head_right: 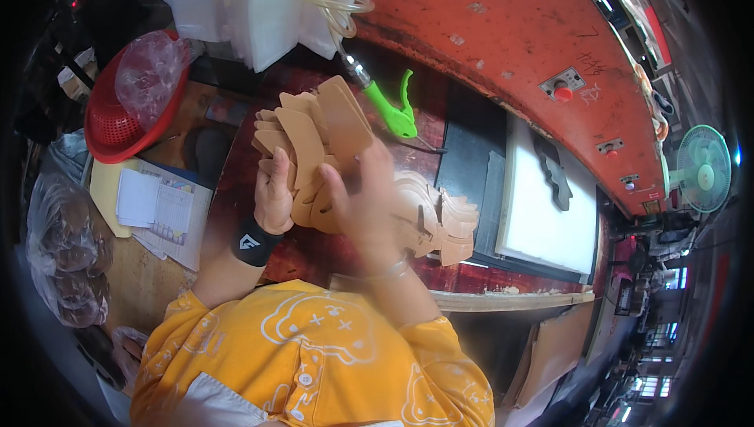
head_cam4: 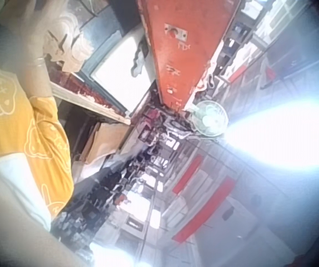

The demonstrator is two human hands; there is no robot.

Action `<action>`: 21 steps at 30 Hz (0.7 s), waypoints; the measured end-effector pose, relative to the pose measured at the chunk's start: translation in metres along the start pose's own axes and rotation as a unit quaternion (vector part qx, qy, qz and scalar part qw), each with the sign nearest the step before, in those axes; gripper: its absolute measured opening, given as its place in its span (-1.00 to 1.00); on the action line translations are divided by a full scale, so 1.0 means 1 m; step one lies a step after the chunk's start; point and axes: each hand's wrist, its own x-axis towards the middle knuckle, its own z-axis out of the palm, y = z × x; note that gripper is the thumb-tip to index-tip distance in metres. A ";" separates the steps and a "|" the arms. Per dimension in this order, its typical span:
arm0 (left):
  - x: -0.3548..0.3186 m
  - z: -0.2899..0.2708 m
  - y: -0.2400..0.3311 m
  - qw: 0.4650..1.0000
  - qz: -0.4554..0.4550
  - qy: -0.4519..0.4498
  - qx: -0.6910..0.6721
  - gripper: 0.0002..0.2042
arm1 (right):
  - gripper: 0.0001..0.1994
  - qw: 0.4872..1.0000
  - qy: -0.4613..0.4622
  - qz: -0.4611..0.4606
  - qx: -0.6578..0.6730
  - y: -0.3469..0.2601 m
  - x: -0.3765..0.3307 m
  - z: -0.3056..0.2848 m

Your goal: The person assembles small wooden cutouts by hand, stacking them and placing them into a clear plastic bag. They then load a sheet of material into a red cutting machine, press a button to cut shapes, and remove the cutouts from the sheet.

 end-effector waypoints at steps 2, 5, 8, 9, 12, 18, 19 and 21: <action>0.000 0.003 0.001 1.000 0.012 0.008 -0.015 -0.49 | -0.57 1.000 0.011 -0.025 -0.010 0.003 0.000 0.001; -0.002 0.010 0.009 1.000 -0.020 0.014 -0.019 -0.50 | -0.65 0.985 0.033 -0.163 0.049 0.007 -0.001 0.000; -0.004 0.016 0.017 0.995 -0.069 0.048 -0.050 -0.52 | -0.70 0.979 -0.024 -0.166 0.120 0.007 -0.008 -0.006; -0.005 0.017 0.018 0.996 -0.055 0.049 -0.048 -0.52 | -0.70 0.976 -0.034 -0.167 0.139 0.006 -0.011 -0.009; -0.003 0.015 0.019 0.997 -0.018 0.054 0.050 -0.58 | -0.78 0.976 0.018 -0.104 0.193 0.002 -0.016 -0.013; 0.005 0.006 0.011 0.996 -0.083 0.009 -0.024 -0.56 | -0.78 0.837 0.165 0.136 0.504 0.012 0.005 -0.038; 0.005 0.006 0.011 0.996 -0.078 0.010 -0.048 -0.57 | -0.71 0.819 0.182 0.155 0.521 0.016 0.012 -0.046; 0.005 0.008 0.010 0.993 -0.076 0.025 -0.091 -0.60 | -0.67 0.792 0.137 0.143 0.578 0.019 0.022 -0.073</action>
